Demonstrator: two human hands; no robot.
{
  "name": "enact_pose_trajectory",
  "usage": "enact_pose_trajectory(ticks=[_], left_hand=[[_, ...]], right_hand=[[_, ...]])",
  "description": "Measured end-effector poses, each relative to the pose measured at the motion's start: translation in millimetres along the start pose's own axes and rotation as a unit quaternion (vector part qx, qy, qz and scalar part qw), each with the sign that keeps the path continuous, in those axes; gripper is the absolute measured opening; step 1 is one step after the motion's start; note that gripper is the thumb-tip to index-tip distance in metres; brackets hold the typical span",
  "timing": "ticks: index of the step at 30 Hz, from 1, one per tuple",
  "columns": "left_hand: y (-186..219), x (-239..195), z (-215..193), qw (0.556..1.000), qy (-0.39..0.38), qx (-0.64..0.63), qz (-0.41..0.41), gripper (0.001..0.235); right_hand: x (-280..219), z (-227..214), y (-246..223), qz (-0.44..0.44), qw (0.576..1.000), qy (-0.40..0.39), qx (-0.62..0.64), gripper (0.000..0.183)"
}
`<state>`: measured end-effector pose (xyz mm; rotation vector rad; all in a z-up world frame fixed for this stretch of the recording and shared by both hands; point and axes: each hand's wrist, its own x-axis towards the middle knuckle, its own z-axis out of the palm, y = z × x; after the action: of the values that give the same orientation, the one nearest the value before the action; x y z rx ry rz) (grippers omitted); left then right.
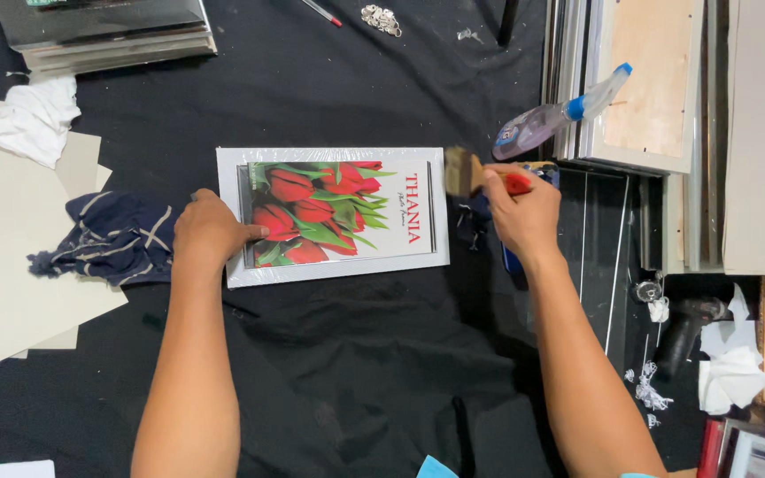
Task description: The person cleans the back of a picture frame using a cloth and a brush, then flips it to reveal a tulip print. They continue to wipe and brush the frame's back surface, handling the frame and a backing board during the process.
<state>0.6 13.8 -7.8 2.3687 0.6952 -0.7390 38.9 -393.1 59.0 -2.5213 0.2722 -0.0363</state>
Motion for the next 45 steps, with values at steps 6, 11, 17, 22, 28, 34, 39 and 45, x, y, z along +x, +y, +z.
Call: enact_pose_trajectory(ticks=[6,11,17,22,28,34,39,45], left_hand=[[-7,9,8,1.000,0.005,0.011,0.014,0.096],[-4,3,3,1.000,-0.001,0.009,0.009,0.100],[-7,6,7,1.000,0.003,0.004,0.010,0.101],[-6,7,6,1.000,-0.003,0.003,0.005,0.102],[-7,8,8,1.000,-0.001,0.009,0.006,0.100],[-2,1,2,1.000,-0.002,-0.007,0.002,0.094],[-2,4,4,1.000,-0.001,-0.009,-0.004,0.094],[-6,5,6,1.000,-0.004,0.008,0.007,0.095]], right_hand=[[12,20,48,0.010,0.999,0.018,-0.049,0.024],[-6,0,-3,0.001,0.997,-0.027,-0.067,0.033],[-8,7,-5,-0.012,0.999,-0.035,-0.006,0.024],[-6,4,-4,-0.002,0.995,-0.008,-0.099,0.040],[-7,18,9,-0.030,0.997,-0.027,-0.073,0.031],[-12,16,-11,-0.093,0.994,0.047,0.033,0.019],[-8,15,-7,-0.068,0.996,0.056,0.021,0.022],[3,36,32,-0.038,0.996,0.027,0.077,0.019]])
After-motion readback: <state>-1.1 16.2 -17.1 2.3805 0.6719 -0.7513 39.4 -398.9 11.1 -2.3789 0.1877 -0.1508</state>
